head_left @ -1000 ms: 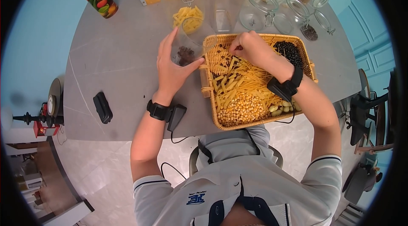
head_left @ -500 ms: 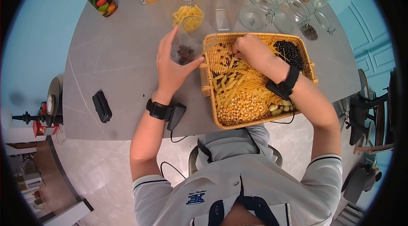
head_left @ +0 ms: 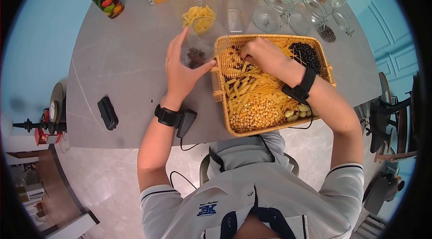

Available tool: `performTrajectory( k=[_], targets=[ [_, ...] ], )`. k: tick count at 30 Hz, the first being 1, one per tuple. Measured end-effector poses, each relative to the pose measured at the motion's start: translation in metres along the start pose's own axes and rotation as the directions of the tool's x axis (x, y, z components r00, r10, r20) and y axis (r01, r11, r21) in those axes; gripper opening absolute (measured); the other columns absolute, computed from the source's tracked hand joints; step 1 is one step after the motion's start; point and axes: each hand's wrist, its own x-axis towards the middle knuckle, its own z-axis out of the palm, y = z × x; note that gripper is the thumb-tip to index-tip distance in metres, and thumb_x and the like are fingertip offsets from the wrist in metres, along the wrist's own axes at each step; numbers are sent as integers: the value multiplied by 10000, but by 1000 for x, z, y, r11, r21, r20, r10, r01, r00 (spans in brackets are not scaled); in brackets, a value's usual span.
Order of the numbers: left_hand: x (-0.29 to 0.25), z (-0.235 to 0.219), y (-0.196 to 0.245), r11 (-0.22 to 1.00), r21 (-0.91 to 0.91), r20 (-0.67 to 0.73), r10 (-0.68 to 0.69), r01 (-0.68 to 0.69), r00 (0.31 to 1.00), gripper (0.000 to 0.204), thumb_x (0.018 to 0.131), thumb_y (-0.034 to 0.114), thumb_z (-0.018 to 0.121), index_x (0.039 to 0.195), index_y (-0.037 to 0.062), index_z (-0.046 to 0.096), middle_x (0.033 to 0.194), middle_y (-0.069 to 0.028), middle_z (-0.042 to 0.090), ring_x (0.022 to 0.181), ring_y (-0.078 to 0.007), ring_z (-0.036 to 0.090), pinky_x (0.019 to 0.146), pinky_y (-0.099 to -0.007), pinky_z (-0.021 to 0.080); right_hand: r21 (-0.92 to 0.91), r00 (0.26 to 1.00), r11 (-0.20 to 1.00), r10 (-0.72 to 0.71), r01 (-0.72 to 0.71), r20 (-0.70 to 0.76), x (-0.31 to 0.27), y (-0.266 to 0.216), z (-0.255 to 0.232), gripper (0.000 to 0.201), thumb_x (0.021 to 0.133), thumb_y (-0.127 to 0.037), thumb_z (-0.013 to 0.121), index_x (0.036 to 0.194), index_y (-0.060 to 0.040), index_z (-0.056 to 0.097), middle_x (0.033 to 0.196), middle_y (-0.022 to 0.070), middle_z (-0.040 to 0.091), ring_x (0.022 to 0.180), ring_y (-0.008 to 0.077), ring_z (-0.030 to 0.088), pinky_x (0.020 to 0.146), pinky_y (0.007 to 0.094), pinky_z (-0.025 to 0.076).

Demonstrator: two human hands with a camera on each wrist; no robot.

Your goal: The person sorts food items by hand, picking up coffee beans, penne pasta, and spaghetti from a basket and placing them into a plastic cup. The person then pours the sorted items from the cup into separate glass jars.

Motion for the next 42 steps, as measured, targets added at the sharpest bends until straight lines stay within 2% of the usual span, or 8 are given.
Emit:
performTrajectory(
  k=[6,9,12,18,24,27,39,42],
  targets=[
    [0,0,1,1000,-3,-8,-1,1,1000,934,665,200,928,1465,82,461,1391,-151,545,1290,-327,513,1077,-433,420,230,990,973,64,-33,-129,3,2,-10,100,816,-44,728,910,-18,750,833,183,721,798,341,710,732,418,554],
    [1,-1,1,1000,-10,-10,3,-3,1000,935,660,196,931,1463,80,465,1392,-151,546,1285,-326,518,1078,-430,421,421,953,889,264,-180,-150,16,-10,-42,160,804,-72,770,951,-11,749,840,155,736,760,276,716,704,378,556],
    [0,1,-2,1000,-16,-13,11,-11,1000,939,663,187,932,1467,69,461,1386,-143,542,1277,-303,522,1076,-409,426,523,934,852,181,7,-307,33,-32,-60,175,809,-94,786,961,-14,757,833,135,740,744,225,715,690,342,556],
    [1,1,2,1000,-11,-3,11,-11,1000,949,674,160,930,1482,49,444,1369,-126,533,1262,-260,523,1072,-372,430,537,976,838,27,95,-215,55,-56,-44,166,850,-73,773,1007,-19,772,892,106,765,793,126,706,738,271,562],
    [0,1,0,1000,11,-14,16,-16,1000,955,670,155,931,1483,49,443,1361,-123,537,1250,-257,526,1065,-370,432,602,961,799,159,10,-227,51,-30,-45,181,850,-83,774,1021,-24,773,888,98,767,798,126,712,746,273,567],
    [0,0,0,1000,14,-13,14,-14,1000,948,667,168,931,1476,60,451,1373,-135,538,1263,-278,523,1067,-388,432,624,947,778,252,-74,-202,45,-14,-37,148,833,-91,767,965,-26,774,861,132,760,791,229,739,745,321,571],
    [-1,1,-1,1000,6,-3,-5,5,1000,940,668,216,929,1469,80,456,1405,-155,534,1304,-329,501,1083,-430,417,-5,994,998,64,-64,-94,19,-1,5,180,790,43,681,934,-35,757,895,195,718,850,359,709,750,419,562],
    [0,0,0,1000,8,-3,-5,5,1000,941,668,222,929,1470,84,456,1406,-153,534,1304,-328,501,1084,-429,416,130,995,991,-3,17,-103,15,9,12,201,771,45,701,950,-33,752,898,202,715,853,374,702,756,435,559]
  ],
)
